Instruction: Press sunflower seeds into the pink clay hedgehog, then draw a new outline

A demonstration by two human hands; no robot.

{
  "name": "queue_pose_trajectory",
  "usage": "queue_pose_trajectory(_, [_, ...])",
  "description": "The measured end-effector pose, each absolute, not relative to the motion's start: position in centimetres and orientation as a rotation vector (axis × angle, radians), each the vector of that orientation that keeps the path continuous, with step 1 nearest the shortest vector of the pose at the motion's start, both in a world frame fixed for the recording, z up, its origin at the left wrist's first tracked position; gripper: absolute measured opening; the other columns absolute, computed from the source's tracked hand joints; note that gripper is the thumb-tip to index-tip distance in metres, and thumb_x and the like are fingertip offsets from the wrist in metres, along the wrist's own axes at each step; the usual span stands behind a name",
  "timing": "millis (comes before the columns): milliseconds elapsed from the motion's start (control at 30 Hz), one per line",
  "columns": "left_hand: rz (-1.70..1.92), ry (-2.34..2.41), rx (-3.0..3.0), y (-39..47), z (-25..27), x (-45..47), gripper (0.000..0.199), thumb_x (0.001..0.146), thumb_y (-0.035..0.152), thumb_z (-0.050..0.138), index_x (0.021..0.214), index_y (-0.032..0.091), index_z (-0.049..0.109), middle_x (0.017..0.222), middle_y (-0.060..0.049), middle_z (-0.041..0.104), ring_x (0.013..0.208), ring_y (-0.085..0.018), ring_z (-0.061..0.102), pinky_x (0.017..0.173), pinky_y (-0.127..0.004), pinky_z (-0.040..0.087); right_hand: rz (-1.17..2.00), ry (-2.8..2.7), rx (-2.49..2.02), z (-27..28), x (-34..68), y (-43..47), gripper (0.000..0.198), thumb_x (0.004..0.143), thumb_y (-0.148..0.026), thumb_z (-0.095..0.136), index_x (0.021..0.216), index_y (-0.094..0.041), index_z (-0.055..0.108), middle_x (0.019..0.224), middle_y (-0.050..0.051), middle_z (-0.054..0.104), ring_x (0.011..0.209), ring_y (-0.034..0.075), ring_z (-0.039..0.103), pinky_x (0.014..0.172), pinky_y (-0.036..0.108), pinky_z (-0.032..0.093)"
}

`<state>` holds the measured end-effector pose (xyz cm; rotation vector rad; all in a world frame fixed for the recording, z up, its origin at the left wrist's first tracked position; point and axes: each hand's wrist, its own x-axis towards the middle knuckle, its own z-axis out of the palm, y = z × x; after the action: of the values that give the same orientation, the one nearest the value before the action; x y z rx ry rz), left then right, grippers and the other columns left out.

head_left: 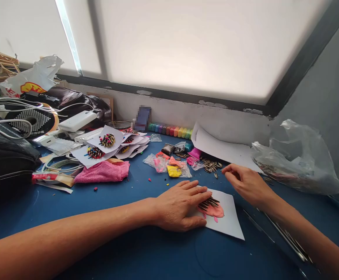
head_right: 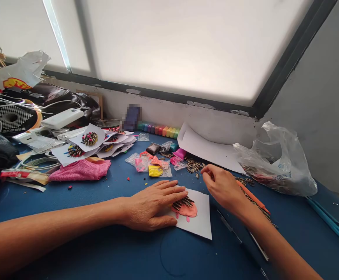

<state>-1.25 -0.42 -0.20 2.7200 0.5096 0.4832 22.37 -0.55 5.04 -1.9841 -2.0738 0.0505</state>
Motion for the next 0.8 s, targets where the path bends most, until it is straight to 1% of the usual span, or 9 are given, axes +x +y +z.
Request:
queue_pose_trajectory(67, [0.475,0.518,2.715,-0.4,-0.3,-1.3,0.066,0.091,0.049,0.052,0.145,0.015,0.036,0.149,-0.010,0.041,0.140,-0.032,0.031,0.116,-0.042,0.022,0.181,-2.093,-1.893,5.1,22.8,-2.1,0.026,0.086,-0.039,0.048,0.094,-0.022,0.066,0.080,0.002,0.072,0.070,0.018,0.066,0.062,0.027,0.051])
queue_pose_trajectory(100, [0.469,0.521,2.711,-0.4,-0.3,-1.3,0.066,0.091,0.050,0.051,0.146,0.016,0.035,0.149,-0.010,0.041,0.140,-0.032,0.031,0.116,-0.043,0.021,0.278,-2.057,-1.818,5.1,22.8,-2.9,0.027,0.085,-0.041,0.049,0.094,-0.022,0.066,0.082,0.003,0.073,0.073,0.019,0.067,0.064,0.028,0.052])
queue_pose_trajectory(167, [0.455,0.524,2.702,-0.4,-0.4,-1.3,0.067,0.092,0.051,0.050,0.147,0.016,0.033,0.150,-0.009,0.040,0.141,-0.031,0.029,0.117,-0.044,0.020,0.346,-1.983,-1.722,5.0,22.7,-4.4,0.028,0.085,-0.042,0.049,0.092,-0.023,0.068,0.083,0.004,0.073,0.075,0.019,0.068,0.065,0.028,0.053])
queue_pose_trajectory(233, [0.435,0.523,2.696,-0.4,-0.3,-1.3,0.068,0.092,0.051,0.050,0.148,0.016,0.031,0.152,-0.010,0.036,0.142,-0.030,0.027,0.117,-0.044,0.018,0.265,-1.977,-1.668,4.8,22.4,-5.7,0.026,0.086,-0.043,0.051,0.087,-0.024,0.070,0.083,0.004,0.073,0.073,0.018,0.067,0.065,0.028,0.053])
queue_pose_trajectory(300, [0.412,0.529,2.697,-0.4,-0.2,-1.3,0.070,0.092,0.049,0.051,0.148,0.014,0.030,0.155,-0.013,0.029,0.144,-0.029,0.024,0.118,-0.043,0.017,0.183,-1.993,-1.631,4.7,22.0,-6.7,0.024,0.087,-0.041,0.052,0.086,-0.026,0.070,0.085,0.002,0.072,0.073,0.018,0.066,0.065,0.028,0.053])
queue_pose_trajectory(400, [0.397,0.543,2.690,-0.4,0.0,-1.3,0.072,0.091,0.048,0.053,0.148,0.012,0.030,0.157,-0.015,0.022,0.145,-0.028,0.021,0.118,-0.043,0.016,0.186,-2.034,-1.575,4.4,21.4,-7.6,0.023,0.090,-0.038,0.050,0.090,-0.027,0.071,0.085,0.001,0.072,0.075,0.017,0.067,0.066,0.027,0.053])
queue_pose_trajectory(533, [0.385,0.540,2.666,-0.4,0.1,-1.3,0.071,0.092,0.049,0.052,0.149,0.013,0.029,0.156,-0.012,0.025,0.145,-0.027,0.021,0.119,-0.042,0.014,0.203,-2.146,-1.500,4.0,20.6,-8.1,0.026,0.093,-0.033,0.047,0.096,-0.027,0.072,0.085,0.001,0.068,0.073,0.014,0.066,0.064,0.025,0.053])
queue_pose_trajectory(667, [0.388,0.535,2.657,-0.4,0.1,-1.3,0.069,0.094,0.051,0.047,0.149,0.012,0.030,0.155,-0.011,0.030,0.145,-0.028,0.021,0.119,-0.043,0.016,0.117,-2.229,-1.469,3.6,20.2,-8.3,0.027,0.094,-0.031,0.045,0.096,-0.027,0.072,0.083,0.002,0.064,0.065,0.012,0.063,0.057,0.022,0.051])
queue_pose_trajectory(800, [0.368,0.542,2.660,-0.4,-0.2,-1.3,0.074,0.093,0.055,0.046,0.150,0.012,0.027,0.155,-0.011,0.029,0.145,-0.030,0.020,0.118,-0.044,0.016,0.048,-2.234,-1.483,3.1,20.0,-8.3,0.025,0.095,-0.032,0.046,0.094,-0.028,0.071,0.077,0.000,0.065,0.061,0.012,0.063,0.055,0.022,0.050])
